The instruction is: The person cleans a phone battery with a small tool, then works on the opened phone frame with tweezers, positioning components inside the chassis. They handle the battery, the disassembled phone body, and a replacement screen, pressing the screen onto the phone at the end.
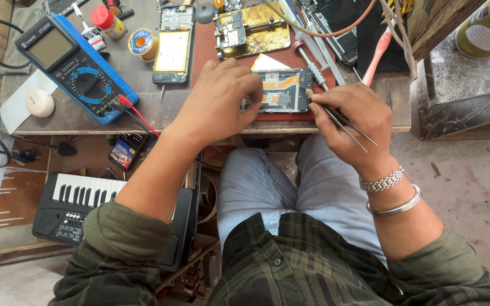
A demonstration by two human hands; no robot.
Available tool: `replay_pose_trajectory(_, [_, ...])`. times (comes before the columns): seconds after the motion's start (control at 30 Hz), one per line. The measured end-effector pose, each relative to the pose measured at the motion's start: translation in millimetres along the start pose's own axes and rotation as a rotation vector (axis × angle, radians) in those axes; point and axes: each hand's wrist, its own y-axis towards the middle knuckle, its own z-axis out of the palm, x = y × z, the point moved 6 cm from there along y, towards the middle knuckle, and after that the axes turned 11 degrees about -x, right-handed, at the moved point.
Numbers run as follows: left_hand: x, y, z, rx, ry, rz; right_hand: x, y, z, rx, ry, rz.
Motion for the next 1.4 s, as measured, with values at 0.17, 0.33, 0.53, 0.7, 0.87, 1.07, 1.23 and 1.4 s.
replay_pose_trajectory(0.17, [0,3,0,-0.005,-0.017,-0.054,0,0,0,0.004,0.0,0.006])
replay_pose_trajectory(0.33, [1,3,5,-0.006,-0.002,-0.109,1,0,0,0.003,0.002,0.004])
replay_pose_trajectory(0.53, [4,5,11,-0.017,0.005,-0.137,1,0,-1,0.002,-0.006,0.002])
replay_pose_trajectory(0.7, [-1,2,11,-0.046,-0.041,-0.115,1,0,0,0.006,-0.001,0.002])
replay_pose_trajectory(0.87, [-4,1,10,-0.066,-0.015,-0.119,2,0,0,0.007,0.003,0.002])
replay_pose_trajectory(1.07, [-6,-1,8,-0.056,0.0,-0.11,2,1,0,0.008,0.006,-0.001])
replay_pose_trajectory(1.23, [-7,-2,7,-0.062,-0.001,-0.095,2,0,0,0.009,-0.002,0.001])
replay_pose_trajectory(1.4, [-5,-3,6,-0.062,-0.042,-0.129,1,0,-1,0.006,-0.008,-0.001])
